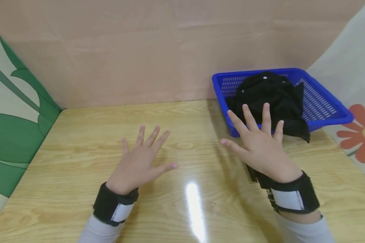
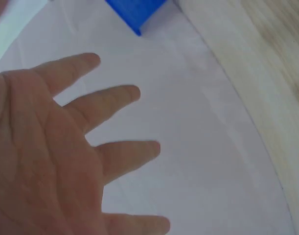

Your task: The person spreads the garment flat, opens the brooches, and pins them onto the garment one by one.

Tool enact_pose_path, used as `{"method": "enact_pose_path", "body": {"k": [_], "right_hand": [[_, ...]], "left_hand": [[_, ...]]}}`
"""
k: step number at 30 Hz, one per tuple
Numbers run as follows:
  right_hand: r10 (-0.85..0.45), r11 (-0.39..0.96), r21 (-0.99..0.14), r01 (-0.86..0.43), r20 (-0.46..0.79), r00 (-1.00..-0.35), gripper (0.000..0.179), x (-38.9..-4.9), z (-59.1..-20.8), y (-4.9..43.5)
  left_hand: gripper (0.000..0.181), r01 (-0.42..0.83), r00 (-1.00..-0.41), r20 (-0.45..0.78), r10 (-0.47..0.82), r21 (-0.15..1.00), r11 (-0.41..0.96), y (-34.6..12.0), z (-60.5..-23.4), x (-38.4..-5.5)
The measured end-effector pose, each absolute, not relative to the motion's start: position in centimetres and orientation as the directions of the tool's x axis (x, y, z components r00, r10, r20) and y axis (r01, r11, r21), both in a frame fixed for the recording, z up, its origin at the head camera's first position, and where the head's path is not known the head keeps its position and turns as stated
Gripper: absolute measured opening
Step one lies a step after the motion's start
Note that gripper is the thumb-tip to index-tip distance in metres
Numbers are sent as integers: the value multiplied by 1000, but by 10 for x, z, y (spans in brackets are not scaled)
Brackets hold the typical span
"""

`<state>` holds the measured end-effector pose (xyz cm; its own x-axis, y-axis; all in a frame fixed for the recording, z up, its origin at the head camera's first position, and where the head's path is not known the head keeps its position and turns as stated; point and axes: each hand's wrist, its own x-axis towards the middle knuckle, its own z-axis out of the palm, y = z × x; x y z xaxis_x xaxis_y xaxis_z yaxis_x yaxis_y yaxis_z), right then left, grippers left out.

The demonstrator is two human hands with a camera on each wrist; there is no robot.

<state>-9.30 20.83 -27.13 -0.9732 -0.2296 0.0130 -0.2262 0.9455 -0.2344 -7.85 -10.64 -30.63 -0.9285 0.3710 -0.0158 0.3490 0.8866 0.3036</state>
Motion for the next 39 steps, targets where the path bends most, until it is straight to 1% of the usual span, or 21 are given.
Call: {"method": "enact_pose_path", "body": {"k": [7, 11, 18, 25, 33, 39], "right_hand": [[-200, 940, -261, -221, 106, -974, 77, -95, -269, 217], [-173, 944, -263, -197, 112, -978, 76, -95, -266, 222], [-153, 944, -275, -180, 119, -981, 76, -95, -267, 227], [-136, 941, -291, -172, 142, -981, 75, -96, -267, 231], [-116, 940, -300, -160, 160, -980, 75, -100, -267, 235], [-96, 940, -309, -144, 166, -981, 75, -100, -265, 241]], "left_hand": [[76, 396, -917, 60, 394, 245, 885, -98, -308, -83], [71, 422, -905, 73, 419, 268, 866, -85, -306, -86], [65, 416, -908, 77, 411, 274, 867, -67, -303, -91], [55, 454, -891, 158, 426, 263, 852, -38, -299, -101], [53, 513, -857, 201, 475, 241, 824, -16, -296, -106], [51, 547, -832, 255, 493, 230, 805, -5, -297, -110]]}}
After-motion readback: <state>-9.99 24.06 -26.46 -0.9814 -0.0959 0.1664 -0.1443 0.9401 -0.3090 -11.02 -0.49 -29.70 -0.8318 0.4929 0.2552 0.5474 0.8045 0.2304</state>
